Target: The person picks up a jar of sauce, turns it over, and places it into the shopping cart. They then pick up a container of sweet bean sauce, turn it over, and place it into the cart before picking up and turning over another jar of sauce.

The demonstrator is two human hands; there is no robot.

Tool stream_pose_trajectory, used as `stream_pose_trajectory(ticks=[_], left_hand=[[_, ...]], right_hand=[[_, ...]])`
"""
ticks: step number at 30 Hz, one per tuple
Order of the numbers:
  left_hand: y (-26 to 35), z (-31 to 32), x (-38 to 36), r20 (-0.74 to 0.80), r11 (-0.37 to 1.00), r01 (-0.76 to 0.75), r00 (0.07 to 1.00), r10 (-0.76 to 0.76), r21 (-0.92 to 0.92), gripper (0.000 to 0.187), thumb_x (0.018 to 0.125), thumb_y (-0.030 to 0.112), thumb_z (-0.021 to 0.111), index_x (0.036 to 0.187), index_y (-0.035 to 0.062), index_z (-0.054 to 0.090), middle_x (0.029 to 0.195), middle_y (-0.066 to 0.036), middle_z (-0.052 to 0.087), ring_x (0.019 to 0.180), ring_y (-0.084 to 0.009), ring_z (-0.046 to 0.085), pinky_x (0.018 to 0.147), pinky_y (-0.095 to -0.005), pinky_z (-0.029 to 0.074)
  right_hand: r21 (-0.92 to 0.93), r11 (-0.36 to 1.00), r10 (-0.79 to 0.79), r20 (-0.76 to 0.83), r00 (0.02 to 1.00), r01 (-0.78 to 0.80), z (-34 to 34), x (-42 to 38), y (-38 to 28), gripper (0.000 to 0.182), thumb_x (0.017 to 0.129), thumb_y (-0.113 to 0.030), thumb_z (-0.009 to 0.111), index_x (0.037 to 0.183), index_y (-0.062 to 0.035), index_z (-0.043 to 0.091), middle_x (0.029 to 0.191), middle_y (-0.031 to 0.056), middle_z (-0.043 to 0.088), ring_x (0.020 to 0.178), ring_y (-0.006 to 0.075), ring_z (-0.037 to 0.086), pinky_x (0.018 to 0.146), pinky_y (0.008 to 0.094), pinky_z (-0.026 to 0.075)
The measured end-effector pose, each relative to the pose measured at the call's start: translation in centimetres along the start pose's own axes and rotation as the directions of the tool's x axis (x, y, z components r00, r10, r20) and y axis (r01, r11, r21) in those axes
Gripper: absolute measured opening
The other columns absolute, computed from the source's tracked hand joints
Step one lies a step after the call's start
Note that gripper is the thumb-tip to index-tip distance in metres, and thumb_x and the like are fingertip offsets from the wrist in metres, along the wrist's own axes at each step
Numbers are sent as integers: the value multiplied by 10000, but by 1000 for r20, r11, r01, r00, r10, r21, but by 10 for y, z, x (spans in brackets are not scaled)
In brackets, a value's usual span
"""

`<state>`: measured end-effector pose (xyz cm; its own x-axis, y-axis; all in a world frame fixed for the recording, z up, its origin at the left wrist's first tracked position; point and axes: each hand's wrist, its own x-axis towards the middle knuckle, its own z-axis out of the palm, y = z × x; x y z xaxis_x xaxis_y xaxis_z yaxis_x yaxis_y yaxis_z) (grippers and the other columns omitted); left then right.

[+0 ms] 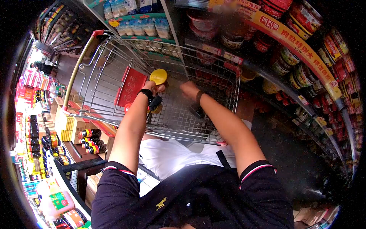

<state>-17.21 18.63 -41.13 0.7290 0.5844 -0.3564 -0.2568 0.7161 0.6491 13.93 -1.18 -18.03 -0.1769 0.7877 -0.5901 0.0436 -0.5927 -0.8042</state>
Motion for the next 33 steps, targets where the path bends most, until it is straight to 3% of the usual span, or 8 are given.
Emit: stream_pose_trajectory(ticks=[1,4,11,14,20,23,27,33], left_hand=[[23,93,-37,-570,1000,-1,822,8,12,372,893,-93,384,1235,-5,500,1096,-232,625,865,-427,689,658,-459,628],[46,209,-73,-854,988,-146,519,40,-42,384,918,-23,433,1278,68,528,1157,-167,625,997,-355,691,646,-394,639],[37,165,-79,-729,996,-57,679,89,67,449,1011,275,498,1410,91,406,1346,-140,543,1097,-316,634,721,-382,634],[48,191,-79,-851,996,45,523,42,77,413,995,259,562,1363,104,454,1248,-139,610,1096,-342,625,812,-522,588],[64,263,-102,-870,998,-67,493,27,-6,462,945,264,633,1344,89,479,1292,-136,594,1122,-355,608,750,-523,541],[47,159,-64,-806,994,-89,584,100,59,476,918,236,663,1336,86,492,1335,-147,563,1137,-365,603,764,-537,536],[48,190,-69,-862,990,-56,486,143,133,492,930,361,623,1315,73,522,1220,-108,622,1040,-282,597,808,-428,483],[65,277,-88,-873,975,6,447,197,223,386,885,291,681,1151,26,593,972,-122,648,760,-250,629,588,-362,498]], right_hand=[[-13,1000,5,6,1000,-4,0,1,0,171,959,-206,580,960,-38,547,829,33,544,710,142,619,649,317,551],[-23,1000,8,13,1000,-8,0,1,2,170,963,-209,576,965,-42,546,837,33,539,731,144,621,670,324,555],[-76,997,6,-3,1000,-6,1,-9,-5,193,969,-254,590,967,-62,567,862,40,563,782,156,615,718,346,548],[-96,995,10,19,1000,-9,-1,-4,-2,213,966,-266,596,993,-56,572,876,42,569,782,161,613,726,348,543],[-35,997,-63,-41,997,62,7,-9,-1,209,933,-215,569,880,-14,548,789,57,537,691,177,561,626,352,476],[-9,996,-94,-82,992,93,11,-14,-2,223,921,-198,559,830,5,542,772,64,534,677,188,546,594,352,453],[-59,998,-25,-9,1000,25,4,-3,0,289,945,-259,605,1123,-35,565,932,39,570,797,160,609,720,346,543],[-96,995,-42,-33,999,39,2,3,-6,304,960,-264,589,1158,-35,557,948,40,576,815,152,609,715,330,539]])
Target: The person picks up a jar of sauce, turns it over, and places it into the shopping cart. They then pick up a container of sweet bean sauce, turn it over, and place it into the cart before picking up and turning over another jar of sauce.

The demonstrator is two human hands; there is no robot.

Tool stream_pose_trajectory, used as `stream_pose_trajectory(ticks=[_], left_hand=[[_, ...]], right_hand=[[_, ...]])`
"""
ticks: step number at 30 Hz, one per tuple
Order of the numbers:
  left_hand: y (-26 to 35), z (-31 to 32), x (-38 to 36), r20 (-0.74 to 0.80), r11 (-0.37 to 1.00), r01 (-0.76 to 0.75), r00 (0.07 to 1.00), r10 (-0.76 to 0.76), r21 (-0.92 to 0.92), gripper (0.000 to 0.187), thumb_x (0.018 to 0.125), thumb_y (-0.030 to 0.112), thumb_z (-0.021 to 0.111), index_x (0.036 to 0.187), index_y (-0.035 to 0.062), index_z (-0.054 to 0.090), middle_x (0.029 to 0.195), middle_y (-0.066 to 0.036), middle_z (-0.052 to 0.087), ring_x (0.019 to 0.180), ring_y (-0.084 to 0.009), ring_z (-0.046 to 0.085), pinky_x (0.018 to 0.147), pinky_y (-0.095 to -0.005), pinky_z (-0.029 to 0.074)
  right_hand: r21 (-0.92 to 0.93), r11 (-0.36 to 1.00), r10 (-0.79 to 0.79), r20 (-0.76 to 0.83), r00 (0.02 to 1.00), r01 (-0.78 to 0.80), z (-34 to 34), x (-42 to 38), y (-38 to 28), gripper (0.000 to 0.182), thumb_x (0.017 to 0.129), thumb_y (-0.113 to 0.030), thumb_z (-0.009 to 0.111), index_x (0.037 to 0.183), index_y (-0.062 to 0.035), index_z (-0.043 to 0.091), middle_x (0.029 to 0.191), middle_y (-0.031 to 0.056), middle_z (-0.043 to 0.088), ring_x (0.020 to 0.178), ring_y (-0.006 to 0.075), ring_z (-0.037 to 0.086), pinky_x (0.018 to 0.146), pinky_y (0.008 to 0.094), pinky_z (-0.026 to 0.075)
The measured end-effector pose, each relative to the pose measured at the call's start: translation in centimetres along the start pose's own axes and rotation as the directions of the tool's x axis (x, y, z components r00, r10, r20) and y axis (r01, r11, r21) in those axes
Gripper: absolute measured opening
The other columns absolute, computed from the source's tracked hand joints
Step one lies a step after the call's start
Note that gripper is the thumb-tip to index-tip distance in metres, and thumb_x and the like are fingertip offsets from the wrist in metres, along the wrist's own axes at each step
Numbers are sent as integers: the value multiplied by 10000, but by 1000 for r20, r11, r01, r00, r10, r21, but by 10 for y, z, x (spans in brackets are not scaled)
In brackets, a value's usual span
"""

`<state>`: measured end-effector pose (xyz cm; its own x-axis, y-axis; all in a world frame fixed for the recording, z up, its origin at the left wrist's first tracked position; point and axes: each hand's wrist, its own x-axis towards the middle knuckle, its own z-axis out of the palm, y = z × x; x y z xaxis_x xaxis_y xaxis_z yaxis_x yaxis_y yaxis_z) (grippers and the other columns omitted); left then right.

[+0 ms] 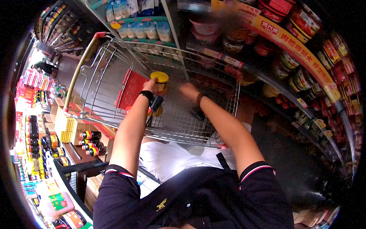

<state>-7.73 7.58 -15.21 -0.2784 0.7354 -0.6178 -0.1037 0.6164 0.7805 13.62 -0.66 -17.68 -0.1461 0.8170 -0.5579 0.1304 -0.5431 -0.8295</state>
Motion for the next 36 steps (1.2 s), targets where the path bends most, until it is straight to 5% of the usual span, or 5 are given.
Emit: stream_pose_trajectory(ticks=[9,15,20,29,36], left_hand=[[46,26,-86,457,950,-287,867,201,126,226,895,258,653,974,47,640,821,-28,575,535,-100,454,466,-246,391],[88,45,-156,729,969,-185,685,8,164,305,952,344,626,1101,79,617,813,49,551,651,-52,469,554,-199,370],[108,91,-214,808,971,-218,587,53,95,375,973,436,597,1179,123,580,889,34,593,712,-82,513,670,-237,433],[69,199,-242,738,828,-539,621,264,157,484,1009,480,488,1228,52,547,963,-29,578,816,-112,553,764,-316,470],[25,277,-245,809,592,-771,182,558,-235,449,989,293,587,1266,-51,508,1047,-117,618,786,-111,590,607,-275,467]], right_hand=[[-169,844,-535,-309,786,508,-60,-40,-94,413,950,-309,571,1182,28,620,1099,136,675,985,261,637,868,382,489],[-155,940,-318,-68,946,305,-102,-132,-138,450,994,-388,550,1292,-52,582,1231,76,630,1126,179,592,911,380,496],[370,891,-367,250,896,261,-154,-176,-132,604,975,-472,564,1453,-131,425,1318,88,582,1187,241,576,905,441,548],[637,667,-263,-284,922,387,-203,-229,-110,631,949,-446,609,1422,-109,363,1387,185,421,1257,395,476,957,576,524],[452,513,-524,-507,684,729,-271,-190,-56,629,952,-458,599,1433,-134,357,1418,166,418,1319,372,443,997,619,467]])
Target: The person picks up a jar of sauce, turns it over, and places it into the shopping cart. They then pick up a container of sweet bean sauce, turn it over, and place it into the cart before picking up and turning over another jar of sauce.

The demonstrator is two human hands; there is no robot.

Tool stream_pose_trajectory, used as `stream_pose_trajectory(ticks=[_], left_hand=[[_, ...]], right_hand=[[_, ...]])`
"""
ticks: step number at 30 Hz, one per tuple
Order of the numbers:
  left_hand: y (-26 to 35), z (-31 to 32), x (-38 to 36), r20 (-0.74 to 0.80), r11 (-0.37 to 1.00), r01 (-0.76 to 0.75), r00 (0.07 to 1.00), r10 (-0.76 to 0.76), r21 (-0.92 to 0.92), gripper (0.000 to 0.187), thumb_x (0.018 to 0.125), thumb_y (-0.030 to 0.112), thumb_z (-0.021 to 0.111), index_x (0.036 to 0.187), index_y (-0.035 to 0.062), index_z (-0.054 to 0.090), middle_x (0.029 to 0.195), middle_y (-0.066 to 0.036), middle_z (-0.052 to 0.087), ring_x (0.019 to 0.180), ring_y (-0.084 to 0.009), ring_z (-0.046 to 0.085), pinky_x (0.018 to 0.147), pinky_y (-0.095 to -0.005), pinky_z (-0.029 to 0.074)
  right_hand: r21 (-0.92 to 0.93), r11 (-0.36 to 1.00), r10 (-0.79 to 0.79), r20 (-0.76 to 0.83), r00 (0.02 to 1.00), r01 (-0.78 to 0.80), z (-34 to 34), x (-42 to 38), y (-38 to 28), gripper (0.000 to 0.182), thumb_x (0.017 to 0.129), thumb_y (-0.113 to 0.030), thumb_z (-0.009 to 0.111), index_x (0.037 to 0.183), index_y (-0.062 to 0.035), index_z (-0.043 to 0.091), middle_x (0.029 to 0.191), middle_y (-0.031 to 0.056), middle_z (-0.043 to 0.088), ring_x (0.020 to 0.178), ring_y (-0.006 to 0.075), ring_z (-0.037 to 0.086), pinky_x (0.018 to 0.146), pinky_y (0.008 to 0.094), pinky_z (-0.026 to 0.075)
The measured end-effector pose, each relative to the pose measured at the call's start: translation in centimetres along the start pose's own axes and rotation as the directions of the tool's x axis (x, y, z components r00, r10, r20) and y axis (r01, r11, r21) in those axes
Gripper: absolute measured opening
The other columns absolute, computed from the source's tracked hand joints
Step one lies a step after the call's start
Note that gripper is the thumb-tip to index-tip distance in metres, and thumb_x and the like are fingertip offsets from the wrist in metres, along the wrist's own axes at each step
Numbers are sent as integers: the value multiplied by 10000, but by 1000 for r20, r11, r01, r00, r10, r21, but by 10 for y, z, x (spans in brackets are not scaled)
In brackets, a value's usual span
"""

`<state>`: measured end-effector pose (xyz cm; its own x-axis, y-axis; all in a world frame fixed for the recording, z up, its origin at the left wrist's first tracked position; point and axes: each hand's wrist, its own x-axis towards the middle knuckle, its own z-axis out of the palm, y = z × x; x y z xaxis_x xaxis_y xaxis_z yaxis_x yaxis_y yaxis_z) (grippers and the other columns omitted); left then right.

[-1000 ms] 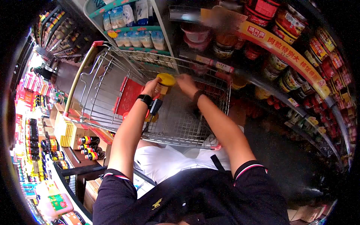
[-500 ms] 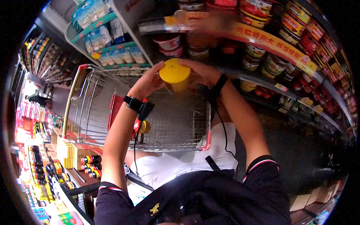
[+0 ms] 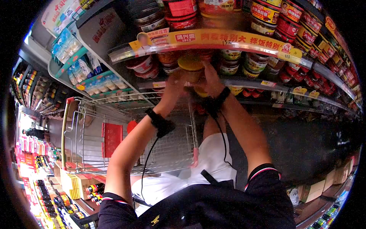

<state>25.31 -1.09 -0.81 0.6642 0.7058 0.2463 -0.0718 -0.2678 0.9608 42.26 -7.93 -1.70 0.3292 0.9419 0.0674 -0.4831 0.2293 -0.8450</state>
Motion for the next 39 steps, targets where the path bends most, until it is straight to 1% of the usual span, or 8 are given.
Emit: stream_pose_trajectory(ticks=[9,14,20,23,27,35,37,39], left_hand=[[-34,17,100,46,917,-380,925,377,123,336,916,79,549,1238,-14,525,1160,-145,594,1053,-231,576,899,-359,463],[-65,24,129,65,980,-75,994,88,-186,420,928,38,523,1346,34,481,1350,-144,513,1240,-306,490,1054,-399,404],[-92,51,153,68,966,-253,966,249,48,466,830,-78,493,1291,-18,528,1263,-180,584,1197,-301,539,994,-360,431],[-32,40,125,177,976,96,982,-61,-197,417,835,-37,544,1252,-24,556,1241,-183,596,1183,-293,552,979,-367,439],[-85,27,139,171,798,-458,888,426,391,343,827,-14,576,1168,-18,611,1202,-152,615,1029,-222,617,844,-333,497],[-18,-46,-10,280,888,369,914,-294,-273,238,915,32,513,1118,8,634,965,-53,675,851,-150,641,716,-259,508],[-23,-79,-52,282,994,67,958,-41,-85,201,941,102,519,1086,41,643,960,-35,670,875,-141,640,722,-259,503],[-6,-111,-83,301,905,402,888,-348,-138,191,959,131,515,1072,47,643,961,-35,670,900,-140,647,739,-270,513]], right_hand=[[-298,951,-116,-121,986,76,-46,61,-18,639,917,-446,668,1398,-121,403,1334,126,522,1270,327,505,1031,536,436],[-891,-175,-547,443,711,420,-88,92,1,608,869,-144,710,1384,-52,399,1287,199,552,1145,394,572,966,475,468],[-888,-262,-534,460,709,379,-96,114,24,627,832,-27,665,1386,-4,372,1285,254,536,1150,442,544,919,495,470],[-917,-234,-516,400,757,324,-58,82,3,591,828,-13,669,1358,0,408,1241,248,572,1115,451,566,893,496,491],[-741,515,-459,188,868,432,-67,101,12,471,885,-71,647,1314,3,467,1194,194,616,1062,349,622,860,444,533],[-236,926,-314,-47,948,295,-62,110,19,253,976,-193,622,1189,-62,582,1198,116,605,1056,241,613,886,362,548],[-849,-194,-454,522,722,492,-54,98,7,217,970,-119,597,1173,-47,574,1132,108,592,1058,270,606,925,387,546],[-363,895,-228,126,966,258,-45,104,29,207,924,-34,572,1111,50,545,1113,169,599,1079,284,616,964,408,537]])
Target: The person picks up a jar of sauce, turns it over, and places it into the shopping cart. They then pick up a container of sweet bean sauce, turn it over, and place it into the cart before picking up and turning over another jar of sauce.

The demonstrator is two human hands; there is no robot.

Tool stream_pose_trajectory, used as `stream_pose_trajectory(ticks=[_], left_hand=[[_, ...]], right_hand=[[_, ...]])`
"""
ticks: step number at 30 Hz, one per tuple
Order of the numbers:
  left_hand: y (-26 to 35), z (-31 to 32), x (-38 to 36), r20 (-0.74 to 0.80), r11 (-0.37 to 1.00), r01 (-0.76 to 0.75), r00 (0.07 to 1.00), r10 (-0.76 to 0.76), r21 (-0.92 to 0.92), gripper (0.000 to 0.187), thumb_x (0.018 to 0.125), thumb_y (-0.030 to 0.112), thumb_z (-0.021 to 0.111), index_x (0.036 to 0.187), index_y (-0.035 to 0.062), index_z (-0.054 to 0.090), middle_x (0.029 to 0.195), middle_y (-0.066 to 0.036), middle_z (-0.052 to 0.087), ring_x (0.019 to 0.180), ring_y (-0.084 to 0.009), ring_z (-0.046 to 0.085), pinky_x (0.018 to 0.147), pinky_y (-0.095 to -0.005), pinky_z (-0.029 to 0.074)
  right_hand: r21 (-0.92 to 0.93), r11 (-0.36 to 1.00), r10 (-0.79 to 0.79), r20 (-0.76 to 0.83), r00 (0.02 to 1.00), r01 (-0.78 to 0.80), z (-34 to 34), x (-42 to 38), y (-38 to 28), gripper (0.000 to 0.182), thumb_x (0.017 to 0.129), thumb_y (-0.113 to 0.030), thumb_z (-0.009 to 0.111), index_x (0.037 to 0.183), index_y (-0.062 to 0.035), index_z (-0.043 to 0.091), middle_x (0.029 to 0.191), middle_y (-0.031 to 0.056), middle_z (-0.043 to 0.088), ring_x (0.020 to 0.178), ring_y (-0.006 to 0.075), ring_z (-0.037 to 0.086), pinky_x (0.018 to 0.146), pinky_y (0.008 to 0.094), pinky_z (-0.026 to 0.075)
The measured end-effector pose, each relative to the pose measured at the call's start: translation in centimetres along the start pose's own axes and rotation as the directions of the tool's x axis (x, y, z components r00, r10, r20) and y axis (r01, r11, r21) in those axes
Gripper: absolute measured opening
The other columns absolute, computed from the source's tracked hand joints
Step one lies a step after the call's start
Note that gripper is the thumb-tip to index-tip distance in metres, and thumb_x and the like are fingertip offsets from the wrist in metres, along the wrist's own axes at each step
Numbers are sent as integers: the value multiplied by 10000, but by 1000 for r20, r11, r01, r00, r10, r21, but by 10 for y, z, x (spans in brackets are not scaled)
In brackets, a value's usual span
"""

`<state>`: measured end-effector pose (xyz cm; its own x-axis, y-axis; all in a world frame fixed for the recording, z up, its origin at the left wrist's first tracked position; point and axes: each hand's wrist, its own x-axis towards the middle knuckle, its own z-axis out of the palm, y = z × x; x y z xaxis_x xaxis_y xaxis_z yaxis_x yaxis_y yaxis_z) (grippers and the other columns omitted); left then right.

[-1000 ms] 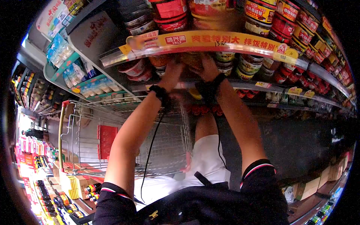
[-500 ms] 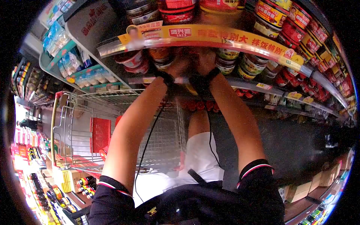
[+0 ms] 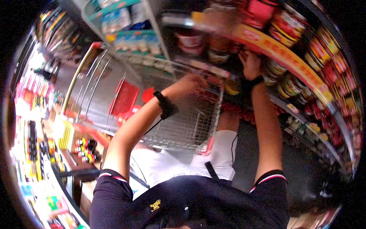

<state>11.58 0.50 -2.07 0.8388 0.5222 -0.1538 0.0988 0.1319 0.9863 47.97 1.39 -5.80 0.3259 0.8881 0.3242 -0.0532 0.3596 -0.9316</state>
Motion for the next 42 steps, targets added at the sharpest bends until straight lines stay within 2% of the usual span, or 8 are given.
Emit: stream_pose_trajectory(ticks=[5,7,11,12,20,30,38,42], left_hand=[[-41,-89,-72,-11,963,254,967,-255,88,271,914,149,633,1140,3,662,1095,-84,697,967,-173,656,869,-287,509],[-65,-132,-104,-80,919,316,949,-306,235,268,931,225,615,1100,30,689,912,-31,684,784,-128,624,668,-267,492],[-184,-267,-114,-691,578,625,709,-139,525,396,895,290,558,1011,-64,690,984,-177,726,865,-234,692,728,-398,528],[-91,-209,-153,-689,650,695,634,-352,307,318,965,251,511,1058,-22,645,925,-138,714,781,-229,659,676,-398,515],[-63,-213,-232,-712,80,891,409,-571,447,663,851,606,634,1231,64,668,1331,-164,606,1255,-289,576,1038,-401,457],[-101,-208,-219,-447,-195,753,144,-883,628,715,781,646,696,1172,48,691,1231,-164,660,1097,-282,641,950,-395,500],[-53,-178,-198,-460,-97,831,203,-864,548,698,728,657,750,1059,45,701,1080,-165,703,926,-285,683,835,-389,536],[-40,-170,-176,-514,19,756,463,-722,654,598,714,631,772,875,56,729,868,-124,718,819,-247,678,740,-387,523]], right_hand=[[519,782,390,25,921,-345,139,-61,-53,158,925,-51,586,1059,31,575,1017,148,633,997,271,635,896,382,549],[521,712,472,140,871,-470,196,-79,-69,112,929,-55,579,1027,0,576,968,125,634,938,246,642,857,363,559],[402,583,595,381,708,-706,283,-105,-65,121,934,-113,611,1024,-39,582,968,86,603,940,223,624,870,361,552],[376,526,606,464,646,-763,294,-107,-43,108,929,-127,629,988,-47,586,950,76,598,918,225,628,862,368,557],[70,350,854,387,348,-934,304,-160,86,138,951,-215,628,944,-92,565,866,21,594,763,163,630,769,330,571],[-79,539,798,369,478,-839,308,-171,54,196,959,-244,617,995,-55,579,906,39,613,768,143,636,700,289,565],[-140,587,772,395,498,-798,308,-175,52,212,975,-245,599,1071,-56,592,916,26,616,793,126,642,749,290,570],[-222,609,750,474,462,-761,310,-176,53,338,962,-318,619,1161,-49,571,1080,68,597,964,160,624,866,328,546]])
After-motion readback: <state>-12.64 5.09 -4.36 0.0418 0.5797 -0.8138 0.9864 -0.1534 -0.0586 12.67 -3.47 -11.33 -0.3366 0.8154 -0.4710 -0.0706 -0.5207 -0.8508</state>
